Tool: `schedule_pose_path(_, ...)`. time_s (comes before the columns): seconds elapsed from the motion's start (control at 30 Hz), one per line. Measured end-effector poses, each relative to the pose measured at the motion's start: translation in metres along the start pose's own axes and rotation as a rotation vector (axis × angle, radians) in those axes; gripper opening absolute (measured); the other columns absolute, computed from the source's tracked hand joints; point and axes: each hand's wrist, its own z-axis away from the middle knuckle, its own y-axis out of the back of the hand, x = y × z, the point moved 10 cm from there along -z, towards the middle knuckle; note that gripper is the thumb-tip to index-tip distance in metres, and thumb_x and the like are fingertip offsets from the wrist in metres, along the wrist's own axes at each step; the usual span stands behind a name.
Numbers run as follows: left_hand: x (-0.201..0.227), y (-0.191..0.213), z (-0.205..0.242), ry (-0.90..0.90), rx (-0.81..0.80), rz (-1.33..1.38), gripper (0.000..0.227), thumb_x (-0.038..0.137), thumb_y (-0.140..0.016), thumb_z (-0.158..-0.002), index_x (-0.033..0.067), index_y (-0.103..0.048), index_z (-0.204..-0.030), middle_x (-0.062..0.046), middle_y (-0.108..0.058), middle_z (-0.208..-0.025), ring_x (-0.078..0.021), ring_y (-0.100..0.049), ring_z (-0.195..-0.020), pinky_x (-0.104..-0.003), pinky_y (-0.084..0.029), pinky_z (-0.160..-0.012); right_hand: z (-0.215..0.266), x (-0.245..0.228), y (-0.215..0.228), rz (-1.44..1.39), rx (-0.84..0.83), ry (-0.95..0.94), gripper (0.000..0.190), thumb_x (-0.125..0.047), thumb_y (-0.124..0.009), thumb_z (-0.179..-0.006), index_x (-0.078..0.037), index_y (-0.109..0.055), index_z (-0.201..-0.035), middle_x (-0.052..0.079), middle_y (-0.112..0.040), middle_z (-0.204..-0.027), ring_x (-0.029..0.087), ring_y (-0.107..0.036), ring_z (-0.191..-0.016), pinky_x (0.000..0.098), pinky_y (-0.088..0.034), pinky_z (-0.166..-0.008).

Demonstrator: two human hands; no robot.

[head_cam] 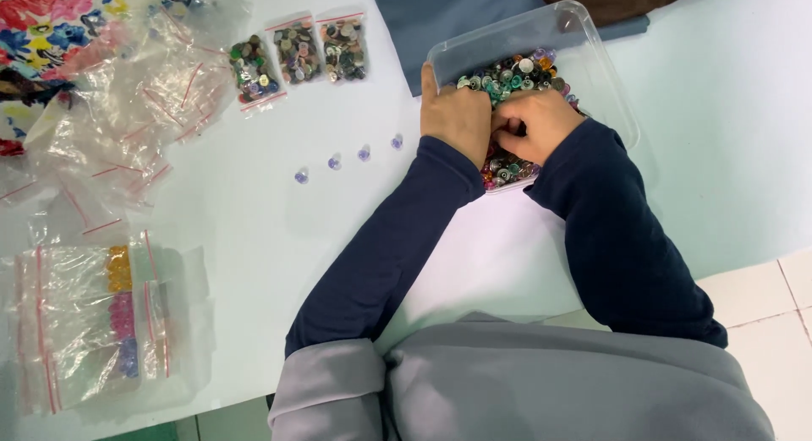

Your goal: Sorting small colorful buttons from a large container into individual plastic bags

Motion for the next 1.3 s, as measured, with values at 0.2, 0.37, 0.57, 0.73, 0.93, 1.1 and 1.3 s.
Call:
schedule_pose_path(0.2,-0.004,-0.004,-0.003,-0.011,0.125,0.018,0.033,0.004,-0.058,-0.088,0.0291,-0.074,-0.073,0.002,-0.070,-0.067,-0.0212,-0.068,-0.076,-0.056,-0.017,-0.125,0.005,-0.006,0.010,-0.024,0.027,-0.018,0.022,0.001,-0.064,-0.088,-0.015,-0.074,-0.099,0.007,-0.063,-0.103,0.023,-0.060,-0.066,0.0396,-0.053,-0.077)
schedule_pose_path(0.37,-0.004,-0.001,0.004,-0.067,0.161,0.024,0.028,0.007,-0.060,-0.083,0.0277,-0.070,-0.066,0.002,-0.066,-0.062,-0.0224,-0.066,-0.075,-0.057,-0.015,-0.122,0.009,0.000,-0.002,0.010,-0.024,-0.041,0.018,-0.022,-0.076,-0.084,-0.019,-0.077,-0.101,0.008,-0.061,-0.110,0.031,-0.063,-0.099,0.0439,-0.052,-0.089)
schedule_pose_path(0.57,-0.006,0.005,0.007,-0.195,0.157,0.266,0.013,0.013,-0.061,-0.083,0.0193,-0.071,-0.078,-0.002,-0.067,-0.064,-0.0297,-0.069,-0.077,-0.067,-0.011,-0.119,0.006,0.002,-0.006,0.051,-0.031,0.006,0.018,-0.029,-0.082,-0.087,-0.017,-0.081,-0.101,0.011,-0.064,-0.107,0.031,-0.065,-0.095,0.0450,-0.051,-0.094)
schedule_pose_path(0.73,-0.017,0.030,0.024,-0.264,0.342,0.547,0.011,0.012,-0.057,-0.086,0.0125,-0.063,-0.078,-0.004,-0.061,-0.063,-0.0297,-0.064,-0.069,-0.065,-0.015,-0.116,0.009,-0.022,0.015,0.018,0.093,0.113,0.012,-0.015,-0.071,-0.092,-0.004,-0.075,-0.097,0.015,-0.063,-0.098,0.030,-0.063,-0.080,0.0420,-0.054,-0.081)
schedule_pose_path(0.93,-0.036,0.100,0.084,-0.344,0.848,0.623,0.008,0.010,-0.060,-0.086,0.0065,-0.054,-0.083,-0.006,-0.048,-0.071,-0.0274,-0.052,-0.071,-0.058,-0.031,-0.120,0.018,-0.033,0.046,0.055,0.288,-0.064,0.011,0.002,-0.054,-0.095,-0.004,-0.057,-0.104,0.011,-0.065,-0.083,0.033,-0.060,-0.066,0.0452,-0.048,-0.063)
schedule_pose_path(1.1,-0.064,0.117,0.139,-0.466,1.191,0.587,0.007,0.012,-0.062,-0.091,0.0081,-0.065,-0.086,-0.006,-0.074,-0.086,-0.0230,-0.071,-0.088,-0.040,-0.046,-0.094,0.044,-0.072,0.084,0.572,0.693,-0.023,0.019,-0.017,-0.065,-0.107,-0.012,-0.065,-0.089,-0.006,-0.053,-0.064,0.020,-0.054,-0.057,0.0363,-0.042,-0.073)
schedule_pose_path(1.3,-0.129,0.043,0.163,-0.366,1.299,0.451,0.019,0.020,-0.069,-0.080,0.0170,-0.073,-0.098,0.002,-0.064,-0.086,-0.0191,-0.062,-0.079,-0.039,-0.049,-0.080,0.073,-0.141,0.067,0.288,1.061,0.427,0.016,-0.007,-0.069,-0.095,-0.004,-0.082,-0.104,0.011,-0.074,-0.099,0.028,-0.065,-0.079,0.0365,-0.054,-0.074)
